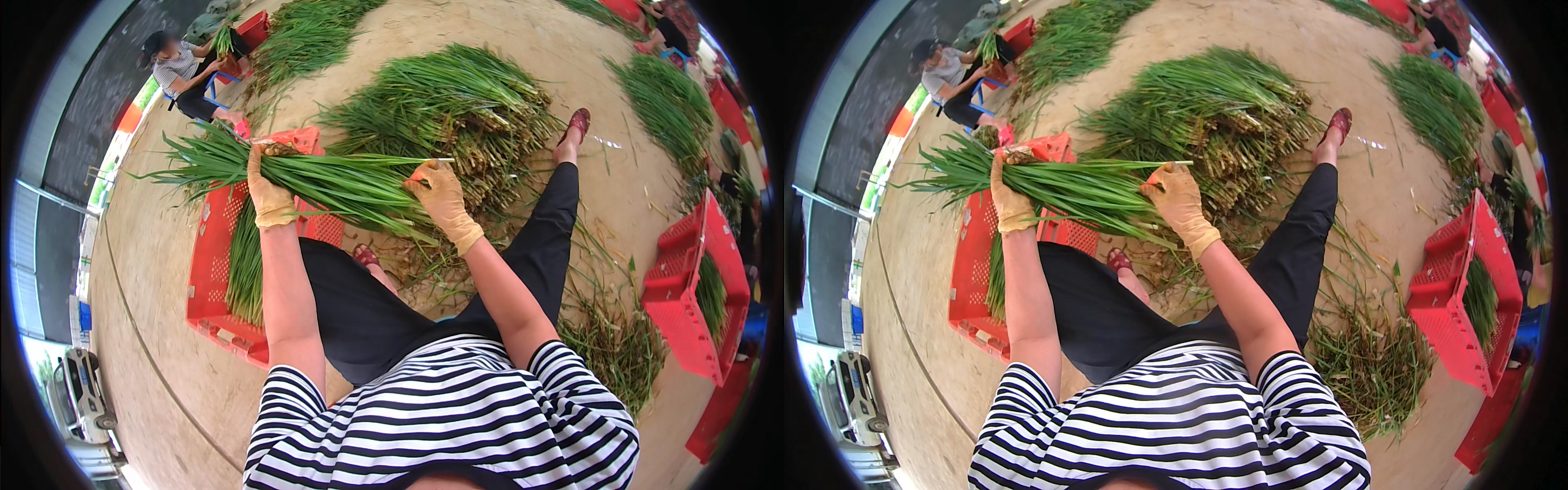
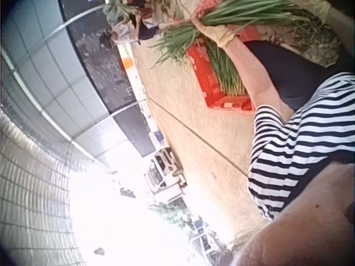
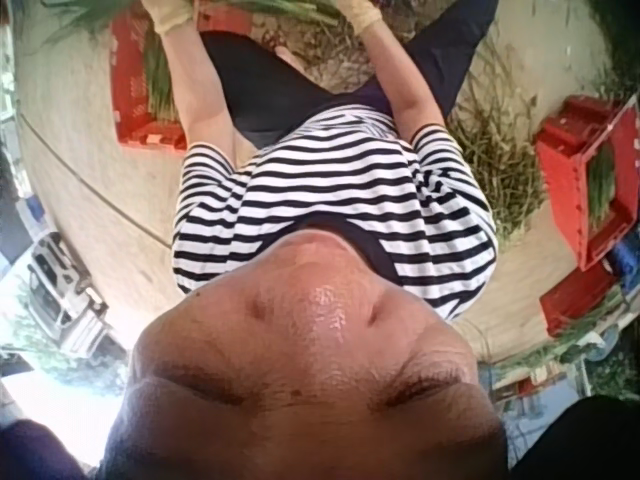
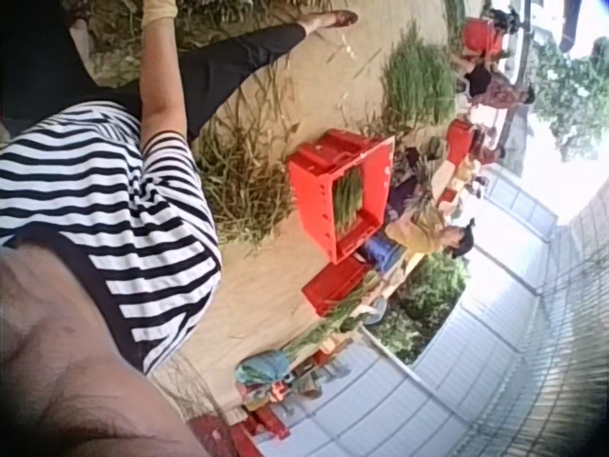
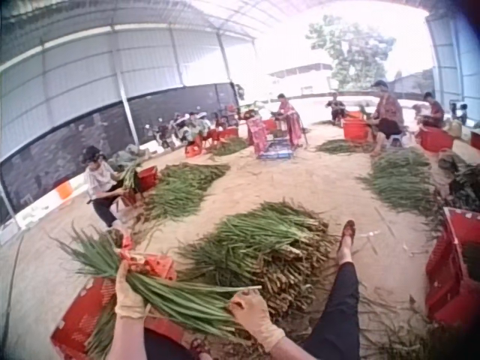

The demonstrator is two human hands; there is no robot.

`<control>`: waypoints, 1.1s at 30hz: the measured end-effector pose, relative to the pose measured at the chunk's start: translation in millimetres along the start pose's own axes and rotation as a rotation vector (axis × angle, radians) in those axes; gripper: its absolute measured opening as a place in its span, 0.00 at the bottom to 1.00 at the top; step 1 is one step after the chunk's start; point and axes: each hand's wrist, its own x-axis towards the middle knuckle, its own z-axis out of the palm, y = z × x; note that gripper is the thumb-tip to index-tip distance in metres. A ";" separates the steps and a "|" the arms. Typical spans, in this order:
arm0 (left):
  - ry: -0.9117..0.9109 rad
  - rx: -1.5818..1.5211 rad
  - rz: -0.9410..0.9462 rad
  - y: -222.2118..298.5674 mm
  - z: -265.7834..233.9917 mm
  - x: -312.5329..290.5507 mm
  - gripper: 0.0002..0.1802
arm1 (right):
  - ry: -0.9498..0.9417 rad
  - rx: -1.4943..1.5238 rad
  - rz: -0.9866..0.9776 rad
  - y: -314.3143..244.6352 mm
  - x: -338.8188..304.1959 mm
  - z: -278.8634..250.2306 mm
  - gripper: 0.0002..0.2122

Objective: The person cleans and sorts green stalks by hand, peeling away dry or damaged layers and bundling them together before placing them into a red crate.

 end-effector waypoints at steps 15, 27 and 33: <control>0.072 0.083 0.124 9.4 7.7 -13.3 0.11 | -0.090 1.016 0.764 28.5 -18.7 -44.9 0.16; -0.099 0.047 0.004 10.1 -21.0 6.0 0.12 | -0.300 1.278 0.871 3.0 -14.0 -14.3 0.11; -0.009 0.096 0.043 10.3 -23.9 9.8 0.12 | -0.323 1.241 0.851 8.4 -17.6 -17.0 0.11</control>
